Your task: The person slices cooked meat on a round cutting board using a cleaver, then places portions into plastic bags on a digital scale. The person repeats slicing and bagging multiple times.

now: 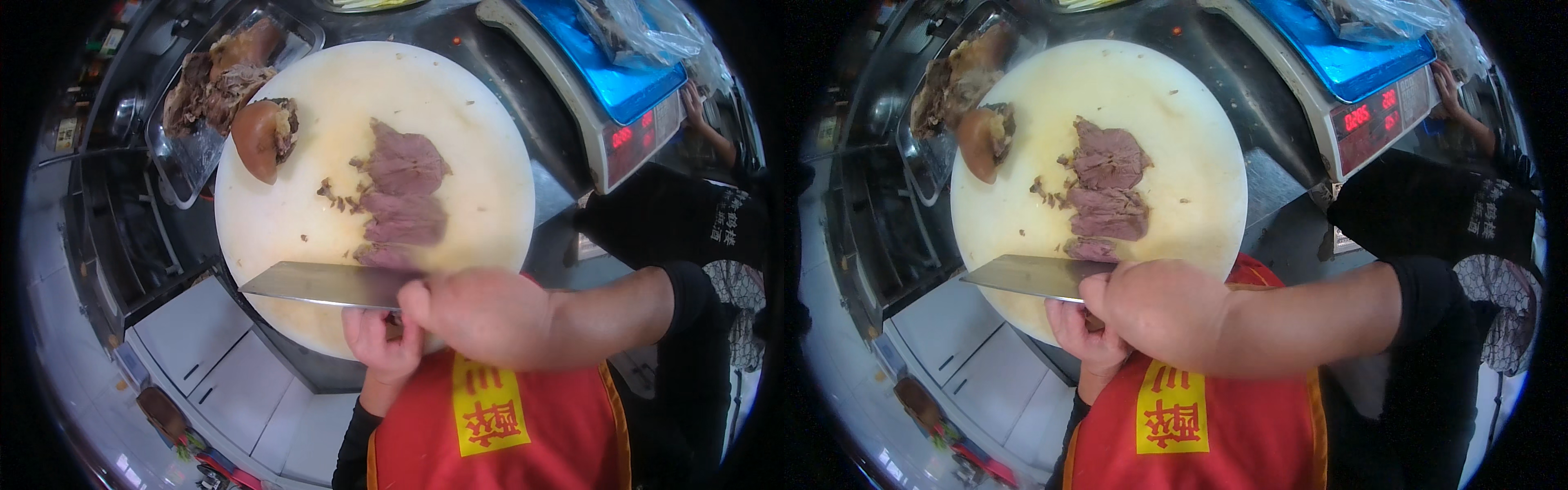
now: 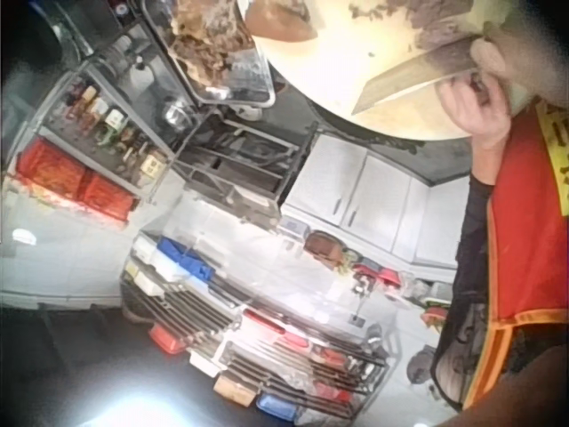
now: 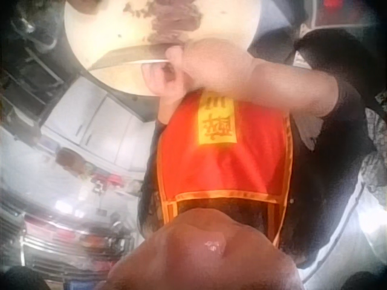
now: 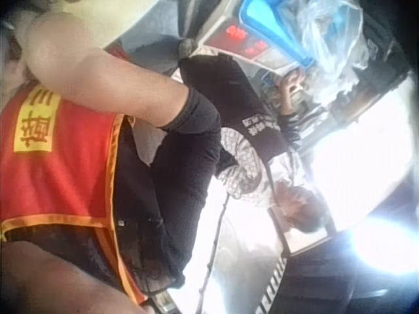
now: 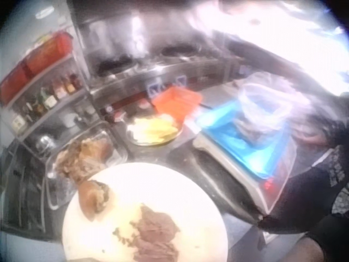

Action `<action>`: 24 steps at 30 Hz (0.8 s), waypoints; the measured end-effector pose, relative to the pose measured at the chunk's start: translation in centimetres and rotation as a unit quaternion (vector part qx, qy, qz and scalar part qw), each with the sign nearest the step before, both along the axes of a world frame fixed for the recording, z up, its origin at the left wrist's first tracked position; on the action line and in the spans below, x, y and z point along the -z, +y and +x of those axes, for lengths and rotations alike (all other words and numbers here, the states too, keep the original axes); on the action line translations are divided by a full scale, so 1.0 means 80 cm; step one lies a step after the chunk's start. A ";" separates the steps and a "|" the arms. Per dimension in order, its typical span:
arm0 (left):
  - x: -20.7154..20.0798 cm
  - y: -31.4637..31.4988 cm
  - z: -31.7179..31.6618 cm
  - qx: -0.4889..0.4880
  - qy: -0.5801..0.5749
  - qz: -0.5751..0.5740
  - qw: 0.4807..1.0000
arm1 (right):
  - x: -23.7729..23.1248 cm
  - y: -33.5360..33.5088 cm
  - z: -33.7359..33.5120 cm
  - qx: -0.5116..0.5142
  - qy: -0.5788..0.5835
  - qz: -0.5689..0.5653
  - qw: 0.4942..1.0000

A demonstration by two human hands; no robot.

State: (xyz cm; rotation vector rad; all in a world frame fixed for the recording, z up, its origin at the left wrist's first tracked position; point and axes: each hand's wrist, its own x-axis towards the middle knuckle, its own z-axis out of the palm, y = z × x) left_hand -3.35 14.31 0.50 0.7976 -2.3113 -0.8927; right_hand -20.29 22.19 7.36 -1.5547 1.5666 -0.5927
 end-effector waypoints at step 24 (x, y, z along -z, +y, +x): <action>0.039 0.013 0.034 0.038 0.202 0.406 0.891 | -0.096 0.085 -0.039 -0.100 0.203 0.046 0.973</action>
